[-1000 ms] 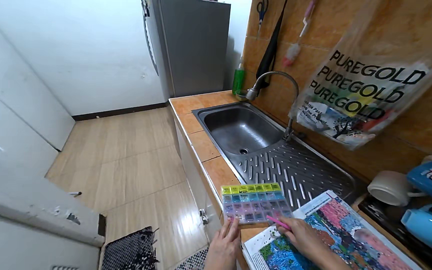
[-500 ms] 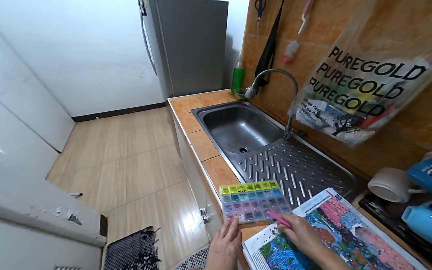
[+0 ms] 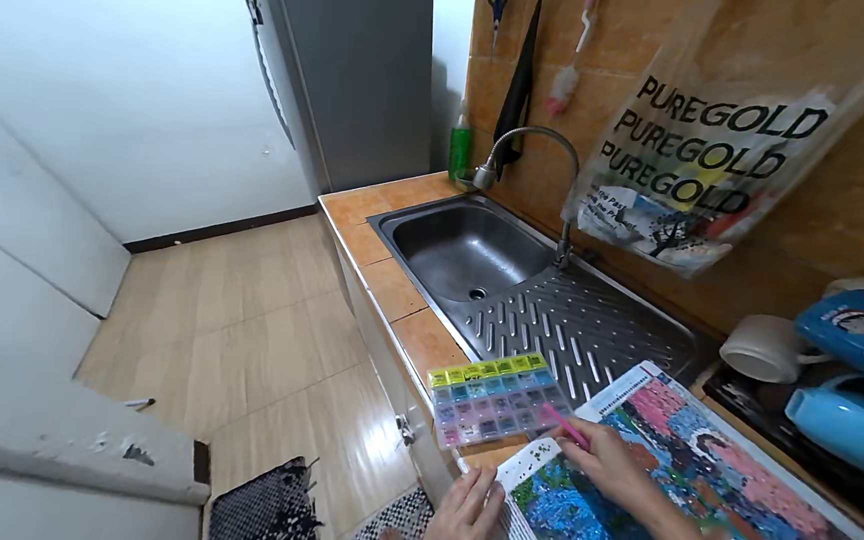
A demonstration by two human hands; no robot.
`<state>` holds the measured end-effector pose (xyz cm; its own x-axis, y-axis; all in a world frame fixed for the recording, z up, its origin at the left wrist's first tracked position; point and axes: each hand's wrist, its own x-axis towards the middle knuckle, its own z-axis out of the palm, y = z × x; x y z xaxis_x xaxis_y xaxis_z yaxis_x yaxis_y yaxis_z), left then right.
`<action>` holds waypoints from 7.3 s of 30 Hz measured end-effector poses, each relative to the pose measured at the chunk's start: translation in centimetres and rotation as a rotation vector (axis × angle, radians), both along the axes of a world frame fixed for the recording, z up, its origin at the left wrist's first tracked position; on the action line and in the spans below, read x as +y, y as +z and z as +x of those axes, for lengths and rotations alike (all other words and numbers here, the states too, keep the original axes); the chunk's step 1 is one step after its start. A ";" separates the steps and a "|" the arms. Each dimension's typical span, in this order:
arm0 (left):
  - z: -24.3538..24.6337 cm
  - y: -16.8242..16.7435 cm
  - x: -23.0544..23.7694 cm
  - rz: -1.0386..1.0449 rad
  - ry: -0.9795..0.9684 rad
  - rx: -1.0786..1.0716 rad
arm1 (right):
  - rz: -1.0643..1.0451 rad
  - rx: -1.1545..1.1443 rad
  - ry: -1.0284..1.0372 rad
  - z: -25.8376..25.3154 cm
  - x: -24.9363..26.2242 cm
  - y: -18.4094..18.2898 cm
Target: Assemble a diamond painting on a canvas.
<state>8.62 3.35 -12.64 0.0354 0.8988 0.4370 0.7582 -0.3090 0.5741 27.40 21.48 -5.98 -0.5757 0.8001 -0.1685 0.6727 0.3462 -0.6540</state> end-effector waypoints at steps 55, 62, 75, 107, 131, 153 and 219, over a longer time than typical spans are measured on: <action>-0.9 -1.1 -0.8 -0.165 -0.085 0.028 | 0.110 0.464 -0.206 -2.2 -3.8 -4.5; -0.9 -1.2 -0.8 -0.168 -0.093 0.022 | 0.090 0.453 -0.209 -2.1 -3.9 -4.3; -0.9 -1.0 -0.8 -0.192 -0.091 -0.002 | 0.019 0.426 -0.209 -2.0 -4.3 -3.8; -1.0 -0.7 -0.7 -0.235 -0.103 -0.027 | 0.034 0.436 -0.216 -2.0 -4.7 -3.9; -0.9 -1.9 -0.7 -0.142 -0.077 0.003 | -0.429 0.780 -0.505 -0.8 -5.0 -1.3; -0.9 -3.2 -0.6 -0.039 -0.039 0.068 | -0.653 0.958 -0.831 4.8 -9.1 -0.6; -1.0 -3.4 -0.2 0.026 0.081 0.183 | -0.496 0.852 -0.775 5.4 -12.7 -1.8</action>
